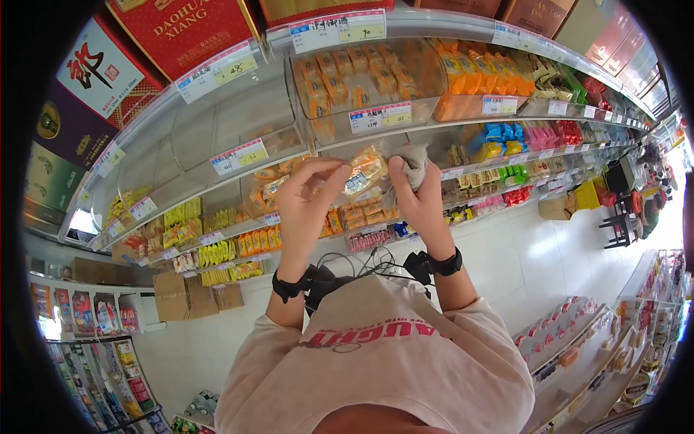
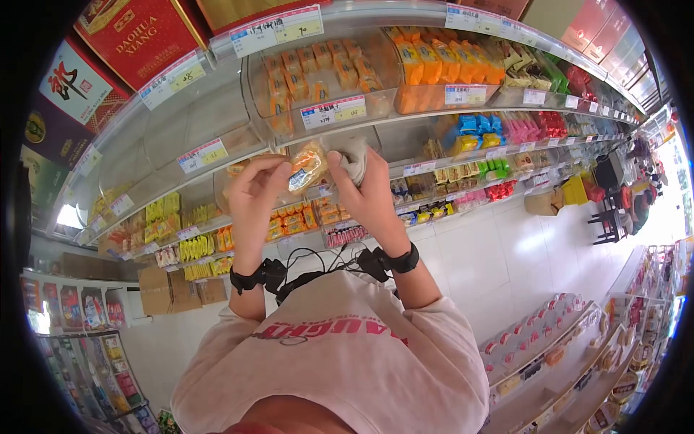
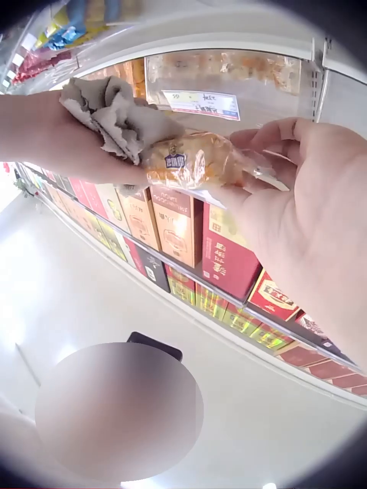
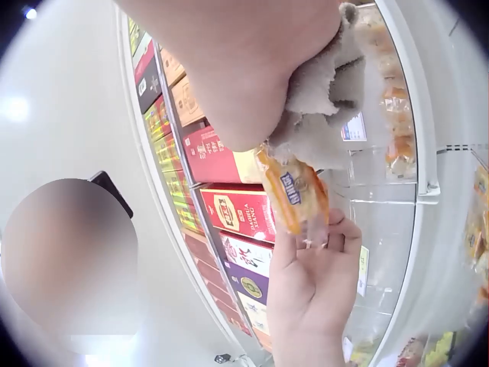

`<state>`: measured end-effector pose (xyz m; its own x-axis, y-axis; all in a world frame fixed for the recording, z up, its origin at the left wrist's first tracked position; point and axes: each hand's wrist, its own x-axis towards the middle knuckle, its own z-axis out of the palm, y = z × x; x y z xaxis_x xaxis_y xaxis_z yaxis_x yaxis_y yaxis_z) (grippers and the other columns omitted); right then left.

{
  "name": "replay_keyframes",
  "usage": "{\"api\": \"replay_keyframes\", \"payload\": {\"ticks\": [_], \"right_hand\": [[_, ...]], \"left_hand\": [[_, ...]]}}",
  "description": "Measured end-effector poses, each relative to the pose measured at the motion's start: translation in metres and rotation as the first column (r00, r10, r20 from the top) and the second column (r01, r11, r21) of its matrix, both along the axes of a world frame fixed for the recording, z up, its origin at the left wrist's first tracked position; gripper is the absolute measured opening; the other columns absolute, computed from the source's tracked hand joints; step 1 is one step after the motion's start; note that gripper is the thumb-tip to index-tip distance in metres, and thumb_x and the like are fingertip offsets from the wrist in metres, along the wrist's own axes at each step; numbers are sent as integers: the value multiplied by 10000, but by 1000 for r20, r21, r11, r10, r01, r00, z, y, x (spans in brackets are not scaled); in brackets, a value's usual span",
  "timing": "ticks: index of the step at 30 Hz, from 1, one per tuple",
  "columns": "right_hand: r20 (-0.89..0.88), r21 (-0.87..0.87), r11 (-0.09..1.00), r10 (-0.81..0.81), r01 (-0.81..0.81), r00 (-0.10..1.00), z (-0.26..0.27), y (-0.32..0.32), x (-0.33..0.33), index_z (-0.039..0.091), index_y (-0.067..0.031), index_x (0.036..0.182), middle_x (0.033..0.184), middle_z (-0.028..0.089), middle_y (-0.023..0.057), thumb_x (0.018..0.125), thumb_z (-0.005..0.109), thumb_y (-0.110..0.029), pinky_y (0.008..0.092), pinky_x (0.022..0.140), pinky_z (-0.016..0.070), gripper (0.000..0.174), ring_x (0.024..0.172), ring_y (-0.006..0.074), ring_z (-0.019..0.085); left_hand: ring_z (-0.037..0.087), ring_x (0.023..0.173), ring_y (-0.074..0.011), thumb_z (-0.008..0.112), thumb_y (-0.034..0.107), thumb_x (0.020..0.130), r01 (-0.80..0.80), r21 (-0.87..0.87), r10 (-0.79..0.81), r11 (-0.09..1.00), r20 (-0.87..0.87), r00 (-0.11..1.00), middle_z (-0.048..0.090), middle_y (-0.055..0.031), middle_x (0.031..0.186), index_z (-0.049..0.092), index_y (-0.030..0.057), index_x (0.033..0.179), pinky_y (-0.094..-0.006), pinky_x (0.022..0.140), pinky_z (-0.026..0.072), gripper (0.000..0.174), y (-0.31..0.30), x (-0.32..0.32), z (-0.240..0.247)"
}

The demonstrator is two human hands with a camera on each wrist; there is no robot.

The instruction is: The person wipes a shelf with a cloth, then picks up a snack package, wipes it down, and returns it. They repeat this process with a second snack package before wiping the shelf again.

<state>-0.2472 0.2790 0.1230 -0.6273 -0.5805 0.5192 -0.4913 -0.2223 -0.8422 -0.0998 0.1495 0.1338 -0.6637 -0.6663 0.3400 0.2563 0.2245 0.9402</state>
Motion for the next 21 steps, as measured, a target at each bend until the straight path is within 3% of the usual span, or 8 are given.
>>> {"api": "replay_keyframes", "payload": {"ticks": [1, 4, 7, 10, 13, 16, 19, 21], "right_hand": [[-52, 46, 999, 16, -14, 998, -2, 2, -2, 618, 40, 964, 800, 627, 68, 991, 628, -116, 289, 634, 442, 158, 693, 111, 529], [123, 2, 999, 40, -40, 992, -6, 4, 2, 610, 40, 955, 833, 636, 94, 977, 629, -92, 310, 643, 444, 135, 701, 150, 552], [-53, -114, 993, 3, -9, 999, -17, -7, 0, 605, 36, 954, 793, 614, 68, 979, 623, -88, 299, 643, 441, 128, 706, 131, 546], [110, -149, 988, -33, 49, 993, -25, -10, 5, 610, 32, 964, 751, 605, 50, 981, 620, -94, 289, 642, 446, 128, 691, 115, 537], [460, -164, 986, 75, 2, 885, -5, 4, -3, 626, 33, 980, 738, 613, 49, 977, 626, -103, 288, 652, 457, 137, 695, 119, 551], [322, 40, 991, 110, -130, 940, 10, 9, 2, 609, 28, 931, 728, 600, 68, 972, 635, -106, 316, 624, 440, 142, 660, 148, 518], [72, 64, 986, 147, -152, 986, -1, 3, -2, 597, 26, 901, 716, 571, 74, 975, 636, -106, 323, 607, 419, 157, 645, 156, 478], [74, 67, 986, 148, -153, 986, -4, 5, -3, 595, 27, 898, 727, 567, 85, 973, 636, -99, 321, 614, 417, 152, 650, 163, 470]], "left_hand": [[613, 899, -96, 710, 41, 950, -3, -14, 3, 1000, 5, 1000, 705, -65, 1046, 708, -35, 1088, -267, 810, 494, 158, 0, 1, 0], [609, 891, -89, 700, 51, 960, -10, 84, 9, 996, 9, 1000, 707, -51, 1009, 713, -37, 1077, -255, 805, 487, 146, 3, 2, 1], [607, 890, -82, 694, 51, 965, 112, 125, -106, 986, -51, 993, 705, -43, 1003, 718, -41, 1064, -235, 776, 481, 137, 9, -4, -1], [611, 894, -84, 697, 43, 960, 41, 152, -42, 987, 2, 999, 696, -51, 1031, 724, -39, 1053, -226, 748, 478, 128, 14, -1, 0], [602, 885, -89, 707, 36, 948, 4, -7, -4, 1000, -37, 999, 683, -64, 1044, 735, -33, 1051, -221, 724, 471, 127, 2, 1, 5], [598, 898, -96, 717, 28, 935, 24, -52, -25, 998, -18, 1000, 677, -75, 1055, 744, -28, 1050, -227, 723, 470, 130, 0, 0, 6], [599, 920, -95, 726, 22, 923, -7, -66, 6, 998, -9, 1000, 679, -74, 1071, 756, -28, 1020, -226, 719, 466, 113, 1, -2, 5], [606, 946, -97, 735, 22, 915, 27, -140, -28, 990, -4, 1000, 682, -73, 1081, 738, -14, 1095, -233, 750, 481, 183, -3, -2, 3]]}}
